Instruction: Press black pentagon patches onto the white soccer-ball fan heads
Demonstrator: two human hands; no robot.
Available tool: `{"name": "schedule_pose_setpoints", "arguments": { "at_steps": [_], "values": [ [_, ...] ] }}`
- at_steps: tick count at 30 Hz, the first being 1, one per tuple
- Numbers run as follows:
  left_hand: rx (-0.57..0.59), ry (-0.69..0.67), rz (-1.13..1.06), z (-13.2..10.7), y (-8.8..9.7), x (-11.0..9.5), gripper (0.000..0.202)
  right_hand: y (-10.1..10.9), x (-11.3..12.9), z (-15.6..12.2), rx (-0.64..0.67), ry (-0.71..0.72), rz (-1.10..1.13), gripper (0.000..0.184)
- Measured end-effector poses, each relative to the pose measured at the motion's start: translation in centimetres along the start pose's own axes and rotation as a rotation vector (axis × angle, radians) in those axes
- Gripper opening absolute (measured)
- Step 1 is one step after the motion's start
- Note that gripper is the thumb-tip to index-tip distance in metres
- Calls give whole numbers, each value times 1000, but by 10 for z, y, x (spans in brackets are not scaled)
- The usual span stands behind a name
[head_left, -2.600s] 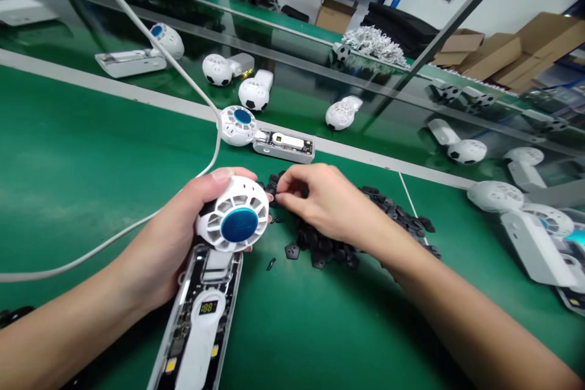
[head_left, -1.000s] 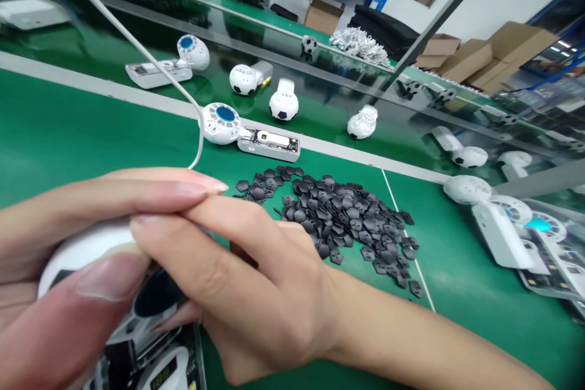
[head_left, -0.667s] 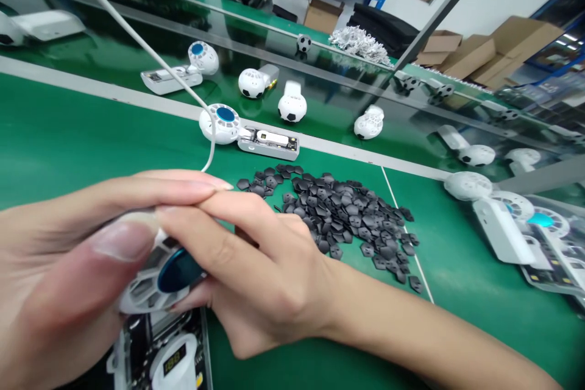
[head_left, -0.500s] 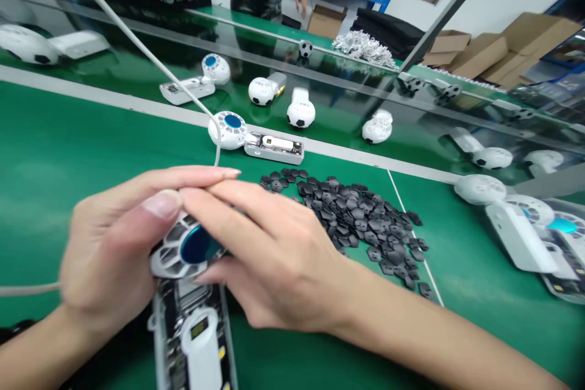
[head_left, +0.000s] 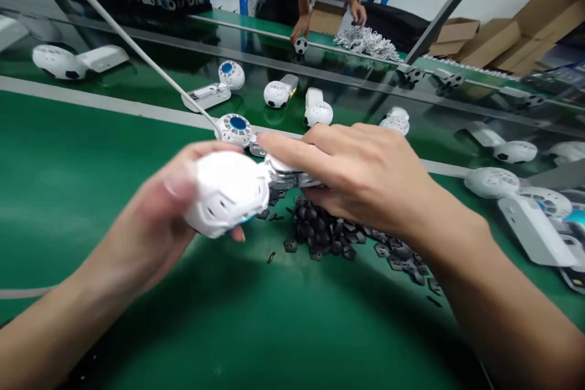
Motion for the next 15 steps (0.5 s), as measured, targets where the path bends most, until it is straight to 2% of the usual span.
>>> {"name": "schedule_pose_setpoints", "arguments": {
  "at_steps": [2,4,6,8,10,12,15],
  "values": [
    [96,60,121,-1,-8,6,65,-3,-11,-2,-45,24,-96,72],
    [122,107,81,-3,-12,8,62,-6,-26,-5,-135,-114,-41,69],
    [29,76,-61,-2,-8,2,52,-13,-41,-8,-185,-334,92,62],
    [-66,52,-184,-1,-1,-3,46,-30,-44,-8,-75,-449,280,37],
    [-73,83,-263,1,1,-4,46,-49,-30,-5,115,-425,439,12],
    [1,110,-319,3,-3,-3,46,-61,-7,-1,263,-284,499,11],
    [59,60,-304,3,-4,-5,44,-71,24,2,333,-60,438,14]
  ]
}}
Point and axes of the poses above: each hand's wrist, its own z-axis towards the middle knuckle, its own y-axis out of the back of the hand, x = y × z, the point moved 7 cm from there along z, towards the middle knuckle, and after that the axes turned 3 degrees about -z, right-handed, at the moved point
